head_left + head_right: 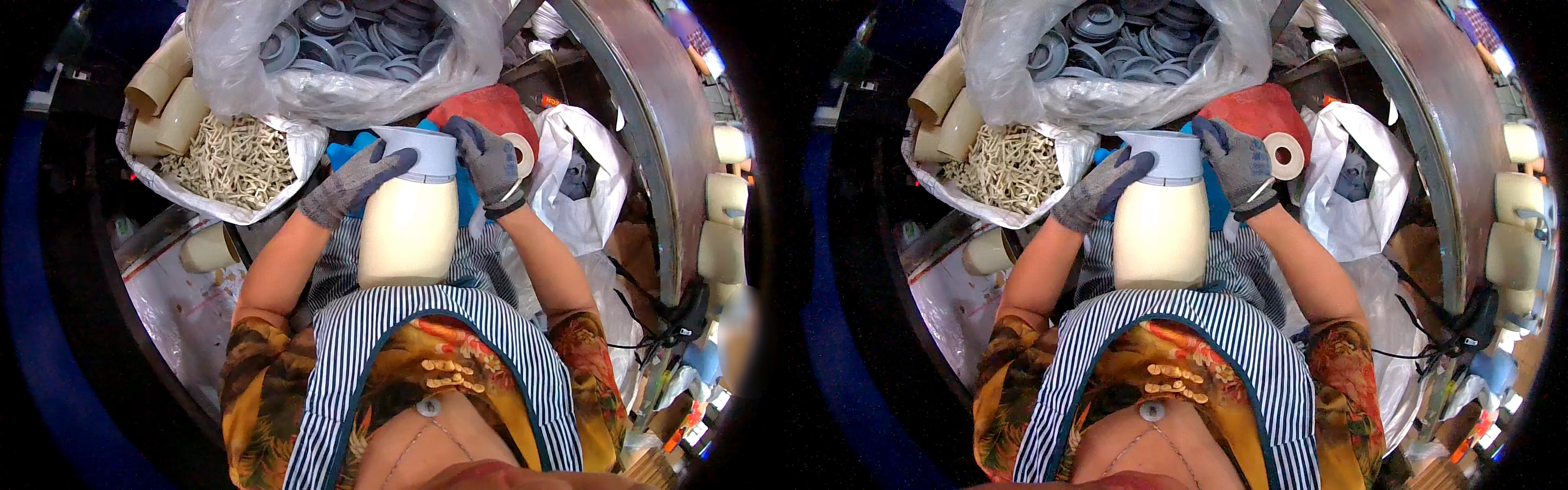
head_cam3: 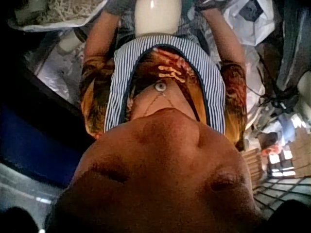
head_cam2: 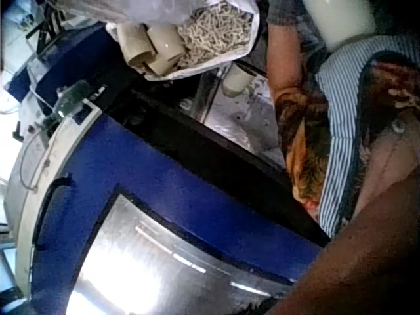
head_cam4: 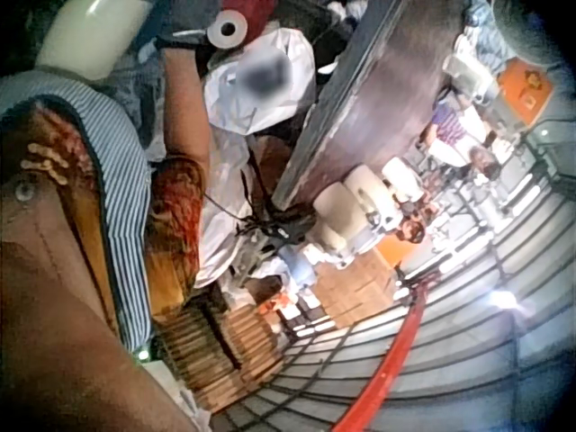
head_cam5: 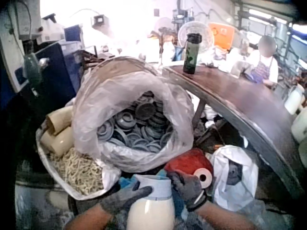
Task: The person repeatedly picks up a beige plastic pitcher body and a grey plastic lid, aligns them, and presses the lid onto the pitcher. The person then places the assembled pitcher aside and repeats the process with new components from nearby bags.
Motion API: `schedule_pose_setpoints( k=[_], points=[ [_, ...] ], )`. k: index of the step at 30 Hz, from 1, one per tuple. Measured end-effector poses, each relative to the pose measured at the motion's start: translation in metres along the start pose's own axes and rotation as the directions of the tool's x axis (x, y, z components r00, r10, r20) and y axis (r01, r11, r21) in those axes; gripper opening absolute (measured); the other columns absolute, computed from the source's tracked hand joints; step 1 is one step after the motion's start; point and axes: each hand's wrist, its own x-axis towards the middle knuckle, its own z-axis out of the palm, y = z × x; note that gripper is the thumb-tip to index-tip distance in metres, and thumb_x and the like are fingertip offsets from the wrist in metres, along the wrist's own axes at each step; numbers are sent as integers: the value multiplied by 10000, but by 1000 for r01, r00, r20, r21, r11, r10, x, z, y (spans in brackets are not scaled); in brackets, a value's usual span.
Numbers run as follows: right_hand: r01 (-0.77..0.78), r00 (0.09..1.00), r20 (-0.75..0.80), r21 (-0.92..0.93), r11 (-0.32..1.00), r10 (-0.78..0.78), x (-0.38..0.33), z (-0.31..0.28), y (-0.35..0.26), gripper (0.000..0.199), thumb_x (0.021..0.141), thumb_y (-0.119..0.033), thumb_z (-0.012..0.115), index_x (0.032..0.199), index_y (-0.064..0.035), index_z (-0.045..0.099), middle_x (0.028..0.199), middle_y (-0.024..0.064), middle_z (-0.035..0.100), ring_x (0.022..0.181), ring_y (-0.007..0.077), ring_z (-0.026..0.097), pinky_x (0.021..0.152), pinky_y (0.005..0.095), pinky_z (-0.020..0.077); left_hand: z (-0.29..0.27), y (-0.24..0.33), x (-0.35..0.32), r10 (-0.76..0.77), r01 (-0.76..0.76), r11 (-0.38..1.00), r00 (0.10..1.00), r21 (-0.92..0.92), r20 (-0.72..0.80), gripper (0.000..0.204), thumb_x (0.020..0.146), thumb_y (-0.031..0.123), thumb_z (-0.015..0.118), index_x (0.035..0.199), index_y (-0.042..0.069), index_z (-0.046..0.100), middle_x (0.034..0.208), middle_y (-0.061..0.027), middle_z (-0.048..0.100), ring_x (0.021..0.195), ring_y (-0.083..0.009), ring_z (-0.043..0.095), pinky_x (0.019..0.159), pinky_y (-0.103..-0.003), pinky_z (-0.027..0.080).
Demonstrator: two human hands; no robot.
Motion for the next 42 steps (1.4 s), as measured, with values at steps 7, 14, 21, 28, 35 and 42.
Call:
schedule_pose_setpoints(
  k=[7, 14, 21, 28, 35, 42],
  points=[
    [-229, 970, 135, 211, 950, 203, 4, -3, -12, 473, 817, -74, 624, 1283, -142, 580, 1064, 93, 650, 836, 291, 667, 695, 392, 541, -6, -5, 0, -2, 2, 1000, 1000, -5, 6, 632, 940, 378, 618, 1409, 6, 416, 1321, -143, 545, 1181, -204, 544, 1001, -333, 448],
    [-292, 954, 172, 343, 893, 246, -5, -3, -7, 353, 900, -144, 591, 1252, -133, 615, 1189, 90, 644, 921, 304, 667, 808, 373, 531, -1, -20, 0, -19, 25, 997, 996, 76, -83, 670, 942, 469, 583, 1398, 4, 422, 1313, -124, 548, 1159, -203, 567, 983, -338, 463],
    [-292, 951, -106, -612, 734, 290, -49, -22, 68, 542, 878, -410, 645, 1294, -72, 558, 1043, 144, 652, 1011, 323, 594, 881, 468, 460, -10, 12, -27, 32, -121, 966, 932, -228, -360, 750, 826, 277, 724, 1411, -33, 371, 1318, -151, 534, 1155, -237, 561, 994, -353, 459],
    [-205, 710, -217, 847, 491, 670, -80, -61, 110, 482, 1000, -245, 546, 1416, -38, 420, 1305, 99, 532, 1205, 210, 506, 1042, 345, 401, 18, 80, 85, 719, -637, 636, 694, 436, -36, 855, 623, 234, 905, 1326, -4, 481, 1243, -121, 583, 1172, -218, 552, 1025, -373, 439],
    [-119, 732, -555, 468, 875, 396, -47, -186, 21, 505, 848, -137, 714, 1296, 15, 540, 1270, 144, 589, 1171, 237, 556, 1021, 356, 426, 64, 9, 190, 774, -678, 404, 611, 614, 165, 1067, 620, 471, 872, 1434, 27, 342, 1377, -206, 477, 1289, -344, 470, 1081, -463, 376],
    [70, 859, -505, 279, 958, 84, 8, -172, 46, 474, 897, -294, 657, 1261, 1, 587, 1212, 151, 635, 1060, 247, 649, 927, 363, 503, 59, -6, 201, 807, -570, 234, 566, 788, 170, 1069, 580, 529, 859, 1400, 44, 374, 1382, -198, 437, 1313, -412, 397, 1099, -511, 319]
  ],
)
